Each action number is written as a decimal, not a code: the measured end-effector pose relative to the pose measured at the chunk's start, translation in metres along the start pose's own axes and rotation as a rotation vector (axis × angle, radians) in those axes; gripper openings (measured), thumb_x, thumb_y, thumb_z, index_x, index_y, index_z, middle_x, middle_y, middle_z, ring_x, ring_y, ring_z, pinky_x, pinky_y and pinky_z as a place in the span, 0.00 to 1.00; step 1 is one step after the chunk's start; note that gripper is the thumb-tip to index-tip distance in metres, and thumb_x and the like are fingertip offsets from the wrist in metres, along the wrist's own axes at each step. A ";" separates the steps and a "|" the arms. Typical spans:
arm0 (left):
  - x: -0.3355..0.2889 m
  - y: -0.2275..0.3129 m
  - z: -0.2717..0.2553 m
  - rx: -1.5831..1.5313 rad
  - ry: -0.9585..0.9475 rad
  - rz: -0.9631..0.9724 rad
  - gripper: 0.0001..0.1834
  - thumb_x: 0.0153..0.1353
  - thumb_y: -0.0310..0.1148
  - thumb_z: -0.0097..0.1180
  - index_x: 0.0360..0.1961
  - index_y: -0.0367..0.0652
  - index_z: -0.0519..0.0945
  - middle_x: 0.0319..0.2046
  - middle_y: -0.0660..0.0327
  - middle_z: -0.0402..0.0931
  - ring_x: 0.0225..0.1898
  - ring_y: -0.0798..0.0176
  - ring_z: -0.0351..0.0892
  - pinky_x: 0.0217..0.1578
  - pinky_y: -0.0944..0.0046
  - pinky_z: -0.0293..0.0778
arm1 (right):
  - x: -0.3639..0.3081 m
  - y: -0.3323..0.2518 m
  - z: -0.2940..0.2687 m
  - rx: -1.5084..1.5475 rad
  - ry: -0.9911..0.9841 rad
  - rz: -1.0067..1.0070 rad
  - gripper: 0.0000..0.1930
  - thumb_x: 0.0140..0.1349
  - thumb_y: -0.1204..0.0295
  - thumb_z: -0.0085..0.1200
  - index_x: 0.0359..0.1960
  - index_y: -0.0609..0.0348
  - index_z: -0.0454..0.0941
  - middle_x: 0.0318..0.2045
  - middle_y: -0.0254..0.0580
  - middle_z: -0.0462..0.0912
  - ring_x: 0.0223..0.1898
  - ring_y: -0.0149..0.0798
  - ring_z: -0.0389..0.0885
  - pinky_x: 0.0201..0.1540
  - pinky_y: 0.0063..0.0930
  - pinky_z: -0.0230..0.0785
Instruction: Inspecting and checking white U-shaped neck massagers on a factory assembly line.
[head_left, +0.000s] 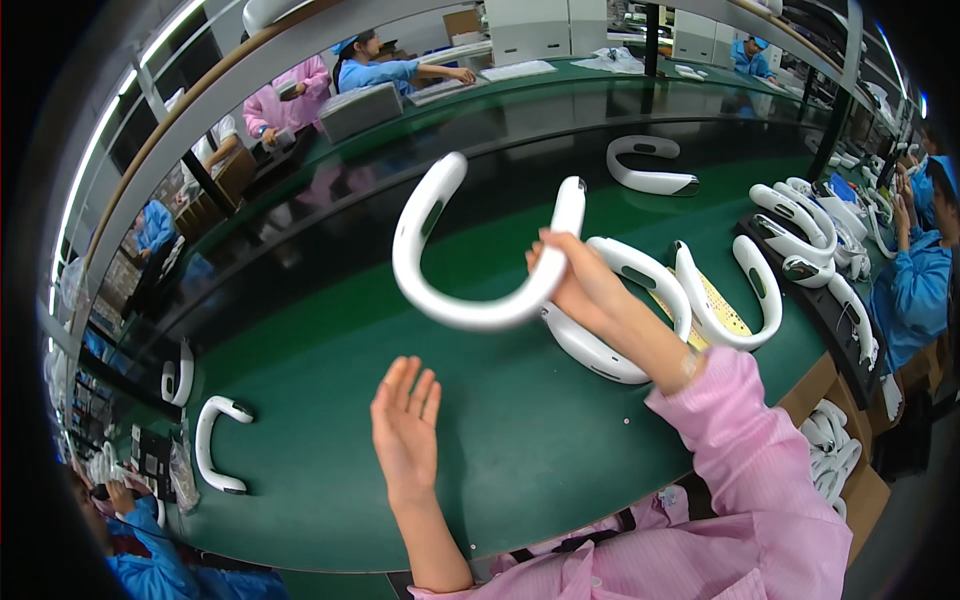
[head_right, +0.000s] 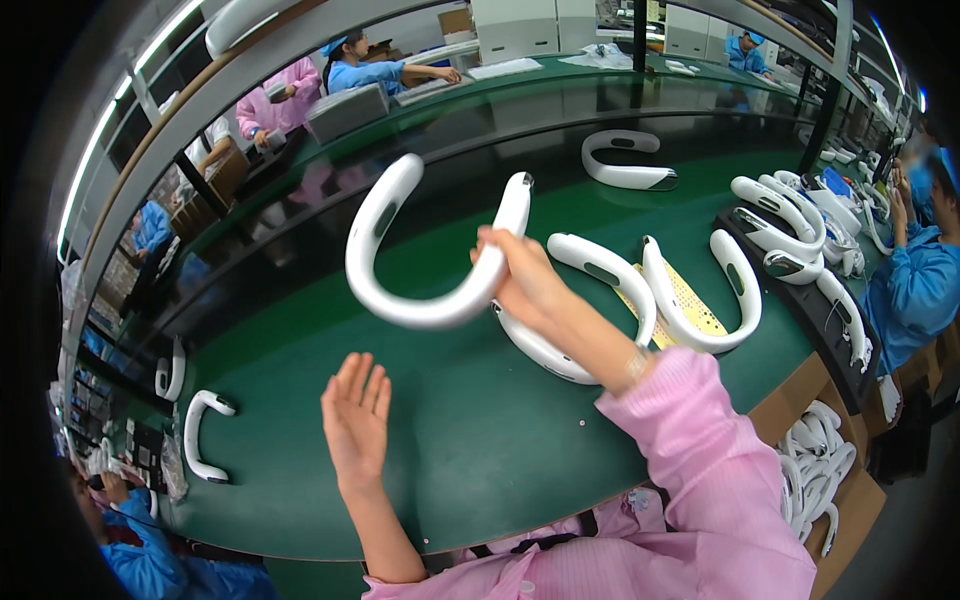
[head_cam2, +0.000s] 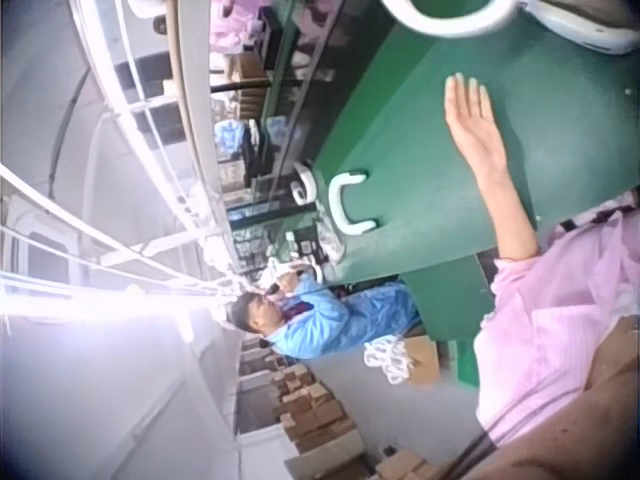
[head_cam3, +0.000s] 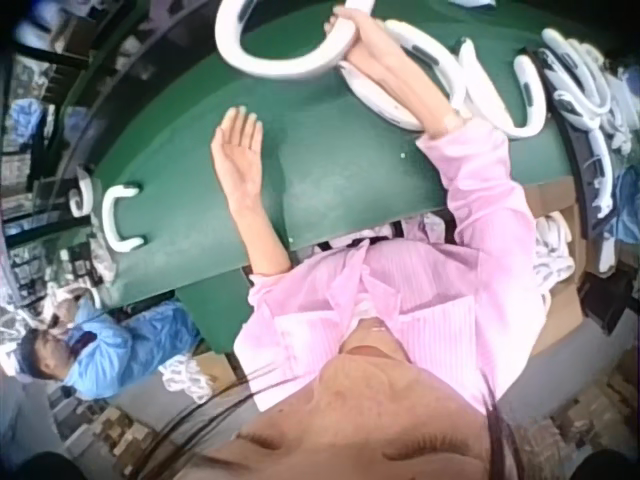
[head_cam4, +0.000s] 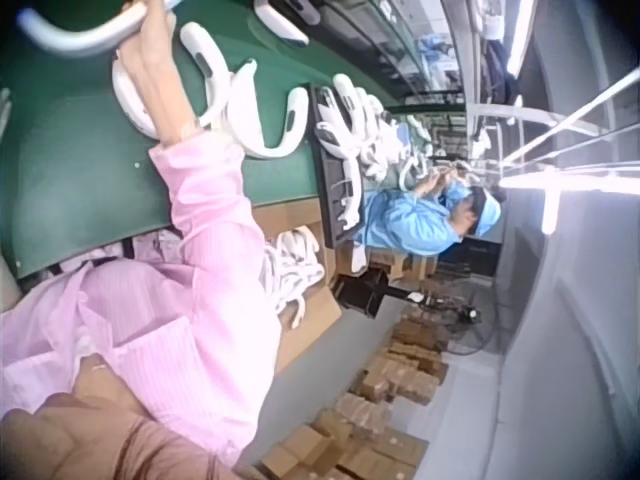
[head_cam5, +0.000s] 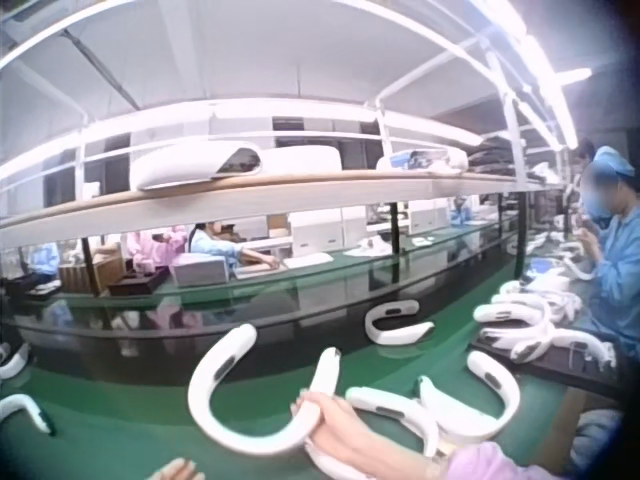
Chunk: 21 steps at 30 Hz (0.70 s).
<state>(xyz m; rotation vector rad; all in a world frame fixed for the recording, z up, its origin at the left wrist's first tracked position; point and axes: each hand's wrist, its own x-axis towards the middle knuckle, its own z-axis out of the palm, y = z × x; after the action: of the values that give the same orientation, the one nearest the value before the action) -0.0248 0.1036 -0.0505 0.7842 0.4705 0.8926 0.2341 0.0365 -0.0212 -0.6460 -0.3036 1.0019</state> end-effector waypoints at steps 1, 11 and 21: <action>-0.002 -0.002 0.001 0.022 -0.002 -0.047 0.26 0.64 0.43 0.44 0.57 0.35 0.65 0.56 0.52 0.64 0.55 0.57 0.65 0.58 0.59 0.62 | 0.028 -0.001 0.000 0.072 0.083 -0.018 0.19 0.58 0.69 0.55 0.46 0.65 0.62 0.38 0.44 0.70 0.42 0.38 0.70 0.48 0.32 0.66; -0.011 -0.008 0.010 0.257 0.062 -0.050 0.13 0.59 0.29 0.49 0.44 0.36 0.73 0.39 0.59 0.74 0.39 0.66 0.73 0.40 0.68 0.70 | -0.025 -0.034 -0.048 -1.512 -0.258 -0.049 0.21 0.60 0.60 0.51 0.48 0.64 0.69 0.43 0.45 0.73 0.46 0.42 0.71 0.50 0.34 0.65; -0.036 -0.024 0.105 1.648 -0.856 0.882 0.37 0.43 0.46 0.67 0.53 0.41 0.70 0.50 0.53 0.72 0.57 0.48 0.66 0.56 0.52 0.63 | -0.169 -0.055 -0.016 -2.080 -0.639 -0.341 0.19 0.48 0.76 0.58 0.44 0.64 0.70 0.32 0.45 0.73 0.37 0.45 0.72 0.41 0.34 0.62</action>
<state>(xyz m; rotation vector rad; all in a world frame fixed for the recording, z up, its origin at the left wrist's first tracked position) 0.0360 0.0220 -0.0007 2.8839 -0.0634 0.6807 0.1921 -0.1342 0.0101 -1.9724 -2.0578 0.1680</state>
